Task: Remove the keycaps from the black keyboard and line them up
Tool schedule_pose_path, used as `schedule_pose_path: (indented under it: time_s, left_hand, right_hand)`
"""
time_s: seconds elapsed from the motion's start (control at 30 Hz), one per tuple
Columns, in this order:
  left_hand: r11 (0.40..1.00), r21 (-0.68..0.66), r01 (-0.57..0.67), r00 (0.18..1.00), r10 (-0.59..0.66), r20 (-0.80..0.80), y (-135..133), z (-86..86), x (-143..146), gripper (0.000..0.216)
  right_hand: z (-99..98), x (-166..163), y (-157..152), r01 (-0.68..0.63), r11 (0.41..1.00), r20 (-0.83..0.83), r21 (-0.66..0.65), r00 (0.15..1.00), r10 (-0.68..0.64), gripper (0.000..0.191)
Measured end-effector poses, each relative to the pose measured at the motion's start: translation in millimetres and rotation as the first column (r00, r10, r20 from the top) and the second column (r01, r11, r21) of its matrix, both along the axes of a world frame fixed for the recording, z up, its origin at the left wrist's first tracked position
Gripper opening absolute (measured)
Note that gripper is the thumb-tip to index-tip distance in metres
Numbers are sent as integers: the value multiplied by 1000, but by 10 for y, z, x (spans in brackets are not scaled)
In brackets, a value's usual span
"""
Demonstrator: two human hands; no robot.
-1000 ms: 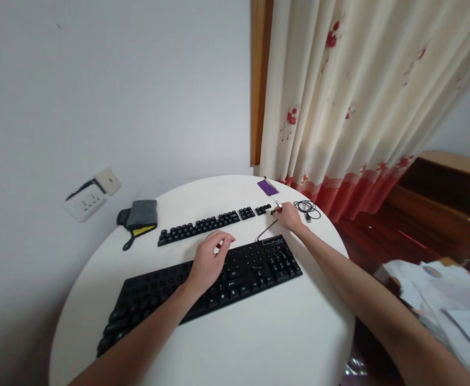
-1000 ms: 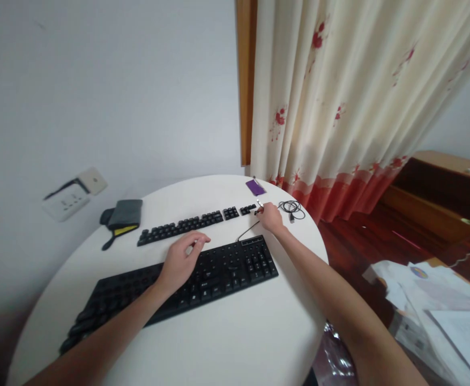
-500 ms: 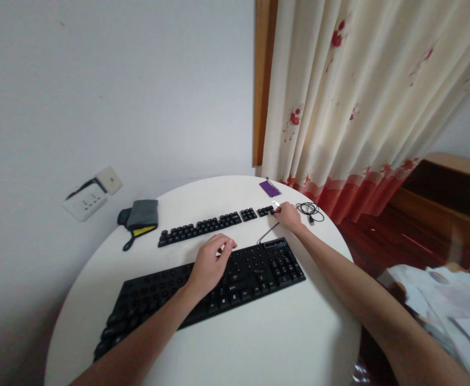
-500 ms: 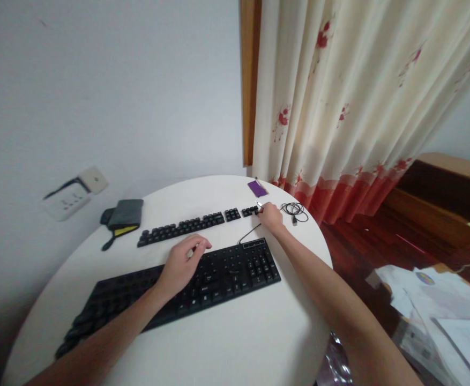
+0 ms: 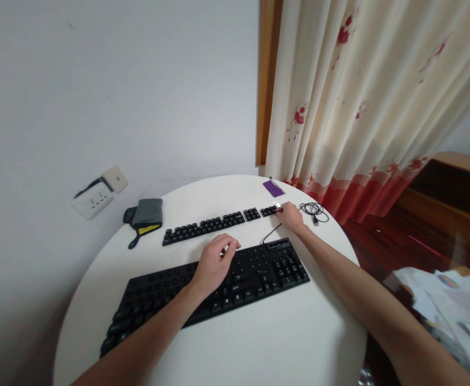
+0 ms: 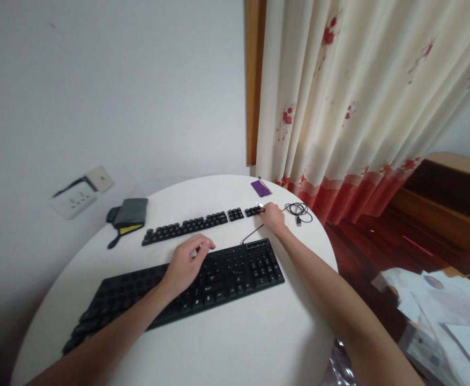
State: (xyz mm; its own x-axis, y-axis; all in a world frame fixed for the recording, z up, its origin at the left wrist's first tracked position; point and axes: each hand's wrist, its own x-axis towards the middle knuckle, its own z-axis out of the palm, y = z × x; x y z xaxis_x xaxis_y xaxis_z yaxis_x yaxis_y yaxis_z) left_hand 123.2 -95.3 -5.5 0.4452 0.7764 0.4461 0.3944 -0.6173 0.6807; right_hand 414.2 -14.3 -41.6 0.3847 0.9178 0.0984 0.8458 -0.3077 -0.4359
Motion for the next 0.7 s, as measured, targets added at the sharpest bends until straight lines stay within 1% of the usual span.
schedule_pose_path:
  time_s: [0.2, 0.4, 0.47, 0.57, 0.63, 0.7]
  left_hand:
    - [1000, -6, 2, 1000, -2, -29, -4, 7, 12, 27]
    - [1000, -8, 4, 999, -5, -36, 5, -14, 4, 26]
    - [1000, -7, 5, 999, -5, -36, 5, -16, 0, 26]
    - [1000, -3, 9, 999, -9, -33, 0, -5, 3, 26]
    - [1000, -3, 11, 999, -11, -34, -4, 7, 9, 26]
    - [1000, -4, 7, 999, -7, -35, -7, 17, 12, 27]
  right_hand:
    - [28, -25, -21, -9, 1000, 4, -6, 1000, 9, 22]
    - [67, -35, -57, -10, 1000, -1, 26, 1000, 10, 19]
    - [133, -5, -82, 0, 999, -2, 54, 1000, 0, 20]
    - [284, 53, -169, 10, 993, 6, 114, 1000, -11, 25]
    - [381, 66, -288, 2, 990, 8, 138, 1000, -4, 27]
    - [443, 40, -469, -40, 991, 19, 127, 999, 38, 27]
